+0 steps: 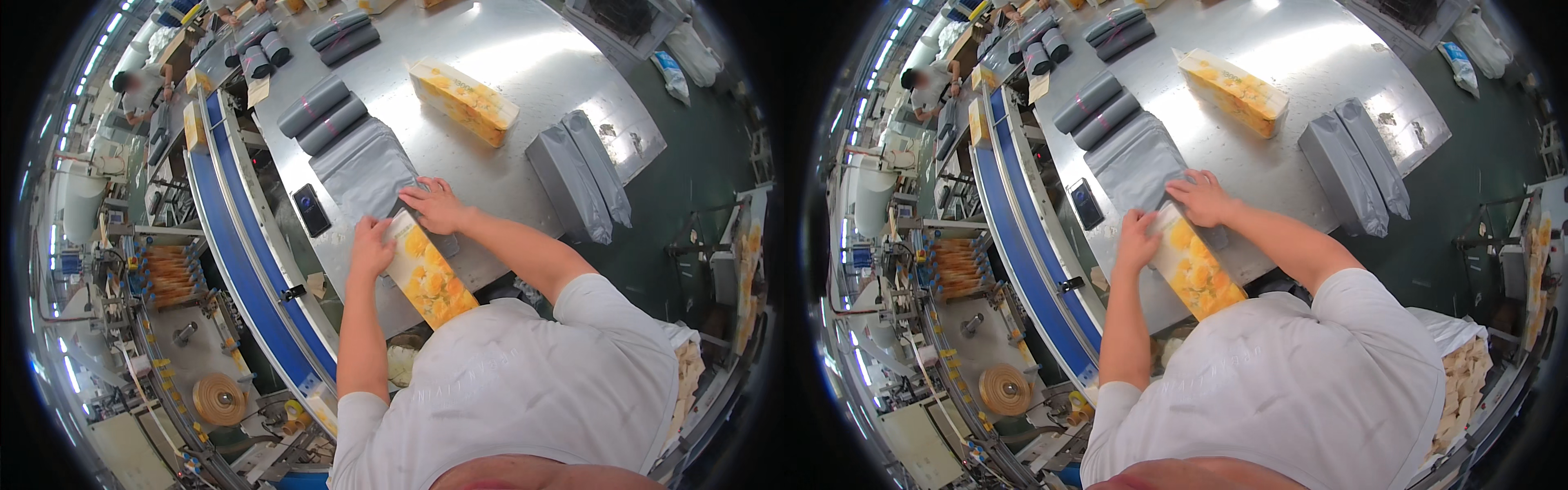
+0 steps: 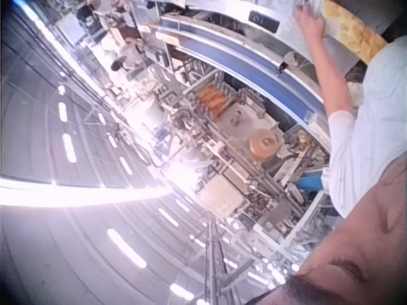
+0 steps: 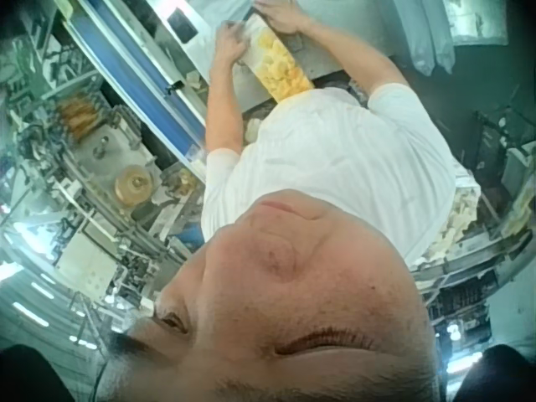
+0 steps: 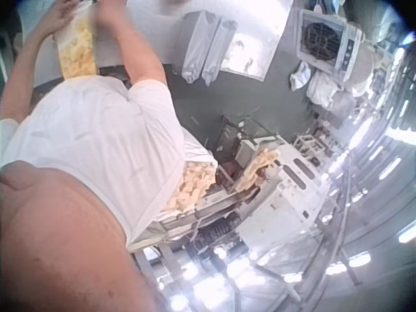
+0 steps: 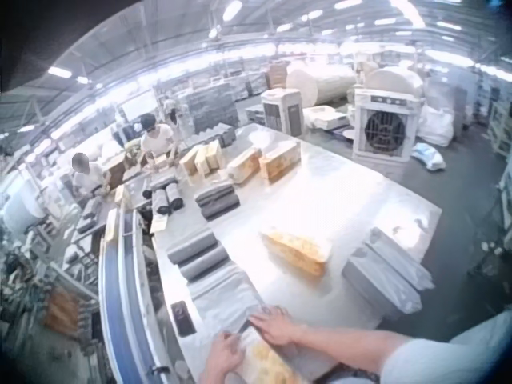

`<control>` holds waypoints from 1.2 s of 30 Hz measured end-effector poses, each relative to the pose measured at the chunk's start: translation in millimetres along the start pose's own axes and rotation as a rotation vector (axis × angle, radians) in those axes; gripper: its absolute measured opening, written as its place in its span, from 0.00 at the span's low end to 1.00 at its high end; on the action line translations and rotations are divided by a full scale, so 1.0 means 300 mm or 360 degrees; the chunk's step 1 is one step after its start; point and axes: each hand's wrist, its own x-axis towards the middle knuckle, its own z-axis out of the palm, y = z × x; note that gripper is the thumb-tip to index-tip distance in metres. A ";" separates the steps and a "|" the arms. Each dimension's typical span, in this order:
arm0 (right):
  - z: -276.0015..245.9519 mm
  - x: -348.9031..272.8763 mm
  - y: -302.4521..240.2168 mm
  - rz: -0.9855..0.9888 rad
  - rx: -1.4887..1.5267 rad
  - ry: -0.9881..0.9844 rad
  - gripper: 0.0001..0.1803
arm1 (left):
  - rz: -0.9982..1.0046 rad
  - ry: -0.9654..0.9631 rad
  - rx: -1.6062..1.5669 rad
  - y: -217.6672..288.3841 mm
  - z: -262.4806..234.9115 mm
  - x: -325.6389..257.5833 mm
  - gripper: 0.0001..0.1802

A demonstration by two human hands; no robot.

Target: The person picks up bread loaves from a conveyor belt, places them into plastic bags, and folds the bag openings before setting them aside.

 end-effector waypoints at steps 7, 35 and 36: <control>-0.049 -0.112 -0.148 -0.0321 0.0061 -0.0112 0.34 | -0.0819 0.0790 -0.0539 -0.162 0.237 -0.071 0.38; -0.024 -0.375 -0.291 0.0144 -0.0439 -0.1042 0.09 | -0.0601 0.0150 -0.0575 -0.148 0.357 -0.569 0.09; 0.000 -0.366 -0.341 0.0094 -0.0155 -0.0826 0.09 | -0.0718 0.0193 -0.0786 -0.145 0.367 -0.581 0.09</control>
